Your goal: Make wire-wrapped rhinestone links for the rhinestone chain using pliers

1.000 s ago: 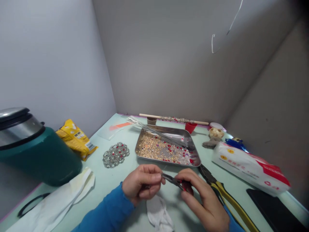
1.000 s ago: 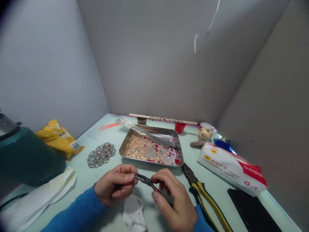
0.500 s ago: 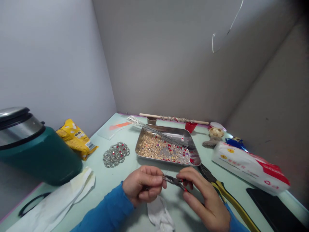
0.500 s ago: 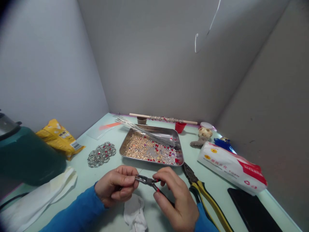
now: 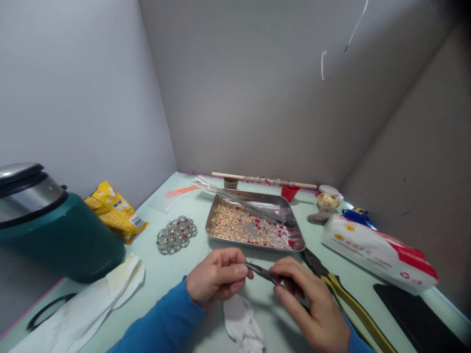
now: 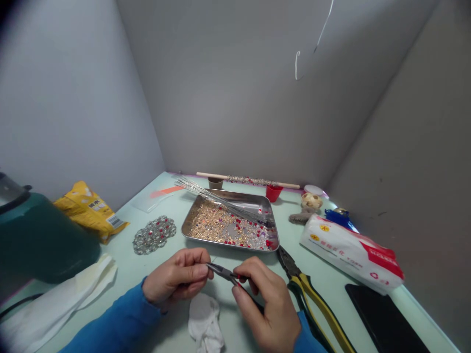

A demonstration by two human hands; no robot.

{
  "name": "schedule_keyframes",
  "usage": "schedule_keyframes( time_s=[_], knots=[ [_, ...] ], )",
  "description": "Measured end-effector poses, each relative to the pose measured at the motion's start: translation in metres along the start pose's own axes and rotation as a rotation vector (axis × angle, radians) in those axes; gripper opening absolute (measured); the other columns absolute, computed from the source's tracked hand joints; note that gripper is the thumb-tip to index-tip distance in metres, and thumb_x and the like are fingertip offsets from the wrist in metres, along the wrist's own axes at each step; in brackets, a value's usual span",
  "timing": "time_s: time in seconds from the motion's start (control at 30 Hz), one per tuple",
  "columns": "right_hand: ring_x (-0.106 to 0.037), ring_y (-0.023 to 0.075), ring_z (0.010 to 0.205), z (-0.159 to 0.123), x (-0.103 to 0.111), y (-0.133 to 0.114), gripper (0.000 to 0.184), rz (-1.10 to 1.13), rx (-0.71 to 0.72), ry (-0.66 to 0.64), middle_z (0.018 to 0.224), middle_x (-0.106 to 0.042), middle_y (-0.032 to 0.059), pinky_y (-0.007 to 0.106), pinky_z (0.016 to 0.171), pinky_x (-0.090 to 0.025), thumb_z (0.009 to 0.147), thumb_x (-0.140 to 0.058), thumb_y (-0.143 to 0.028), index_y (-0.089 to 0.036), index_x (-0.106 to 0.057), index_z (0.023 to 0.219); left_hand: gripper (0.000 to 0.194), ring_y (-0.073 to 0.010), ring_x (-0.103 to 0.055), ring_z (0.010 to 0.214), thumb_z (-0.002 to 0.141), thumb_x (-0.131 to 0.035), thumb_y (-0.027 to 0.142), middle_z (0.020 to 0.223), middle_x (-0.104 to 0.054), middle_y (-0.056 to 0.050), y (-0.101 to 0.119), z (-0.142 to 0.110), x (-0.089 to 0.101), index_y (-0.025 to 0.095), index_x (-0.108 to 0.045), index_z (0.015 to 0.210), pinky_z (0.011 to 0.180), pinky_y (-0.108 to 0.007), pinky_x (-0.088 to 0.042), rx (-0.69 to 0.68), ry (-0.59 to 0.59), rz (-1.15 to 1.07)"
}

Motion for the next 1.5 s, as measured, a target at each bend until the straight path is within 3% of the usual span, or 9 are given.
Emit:
schedule_keyframes(
  time_s=[0.17,0.33,0.53,0.73,0.93,1.1,1.23,1.33,1.5],
  knots=[
    [-0.054,0.0169,0.07,-0.001,-0.012,-0.004,0.007,-0.116,0.025,0.09,0.079,-0.055,0.0048,0.028,0.06,-0.041,0.083,-0.046,-0.019,-0.018,-0.049,0.089,0.027,-0.0021,-0.026,0.035,0.072,-0.061,0.037,0.044,-0.044,0.006,0.003,0.001,0.0,0.015,-0.047,0.067,0.034,-0.016,-0.014,-0.099,0.178,0.226],
    [-0.056,0.0171,0.069,-0.002,-0.021,-0.002,0.008,-0.161,-0.043,0.143,0.077,-0.056,0.0038,0.028,0.06,-0.042,0.085,-0.044,-0.021,-0.018,-0.05,0.089,0.027,-0.0027,-0.029,0.036,0.074,-0.057,0.037,0.045,-0.045,0.005,0.006,0.002,-0.001,0.015,-0.045,0.064,0.036,-0.017,-0.018,-0.176,0.373,0.401],
    [-0.057,0.0164,0.066,0.0,-0.019,0.004,0.012,-0.099,-0.132,0.122,0.075,-0.058,0.0027,0.026,0.058,-0.043,0.086,-0.042,-0.026,-0.019,-0.051,0.088,0.034,-0.0024,-0.029,0.031,0.08,-0.047,0.047,0.054,-0.053,0.002,0.002,0.005,-0.003,0.013,-0.052,0.082,0.033,-0.019,-0.015,-0.084,0.255,0.265],
    [-0.056,0.0169,0.067,-0.001,-0.017,0.006,0.014,-0.075,-0.172,0.122,0.076,-0.057,0.003,0.027,0.059,-0.043,0.087,-0.042,-0.029,-0.018,-0.05,0.09,0.035,-0.003,-0.02,0.033,0.078,-0.05,0.047,0.042,-0.039,0.008,0.001,0.004,-0.004,0.012,-0.054,0.081,0.034,-0.018,-0.013,-0.029,0.201,0.216],
    [-0.055,0.0164,0.067,-0.001,-0.019,0.007,0.015,-0.091,-0.193,0.025,0.077,-0.055,0.0023,0.028,0.06,-0.042,0.088,-0.04,-0.029,-0.019,-0.05,0.091,0.029,-0.004,-0.024,0.033,0.08,-0.048,0.043,0.042,-0.042,0.007,0.0,0.006,0.001,0.015,-0.052,0.079,0.037,-0.019,-0.016,-0.051,0.259,0.332],
    [-0.056,0.0176,0.071,-0.002,-0.021,0.003,0.013,-0.15,-0.116,0.072,0.079,-0.056,0.0041,0.028,0.061,-0.042,0.087,-0.041,-0.026,-0.018,-0.05,0.091,0.024,-0.006,-0.029,0.041,0.082,-0.047,0.038,0.048,-0.042,0.006,-0.003,0.006,0.001,0.015,-0.048,0.074,0.042,-0.02,-0.022,-0.107,0.345,0.472],
    [-0.056,0.0176,0.069,-0.004,-0.025,0.002,0.014,-0.136,-0.159,0.102,0.076,-0.057,0.0041,0.027,0.06,-0.042,0.087,-0.041,-0.027,-0.017,-0.051,0.089,0.021,-0.0084,-0.033,0.05,0.083,-0.046,0.035,0.053,-0.038,0.006,-0.002,0.001,-0.005,0.016,-0.049,0.075,0.047,-0.021,-0.026,-0.186,0.447,0.56],
    [-0.056,0.016,0.066,-0.003,-0.027,0.0,0.016,-0.017,-0.241,0.099,0.074,-0.059,0.0029,0.025,0.06,-0.043,0.087,-0.04,-0.029,-0.018,-0.052,0.086,0.02,-0.0075,-0.03,0.047,0.083,-0.046,0.035,0.053,-0.035,0.007,-0.001,0.0,-0.011,0.016,-0.047,0.074,0.045,-0.02,-0.024,-0.222,0.427,0.467],
    [-0.056,0.0149,0.063,-0.001,-0.027,-0.002,0.02,0.105,-0.315,0.079,0.069,-0.059,0.0006,0.023,0.058,-0.044,0.088,-0.039,-0.032,-0.018,-0.052,0.082,0.027,-0.005,-0.023,0.038,0.081,-0.048,0.043,0.045,-0.033,0.009,-0.003,0.004,-0.01,0.016,-0.046,0.076,0.04,-0.019,-0.017,-0.2,0.293,0.304]
  ],
)
Point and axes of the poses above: each hand's wrist, its own z-axis towards the middle knuckle, its own x-axis out of the back of the hand, y = z × x, the point moved 3 cm from there along z, towards the middle knuckle
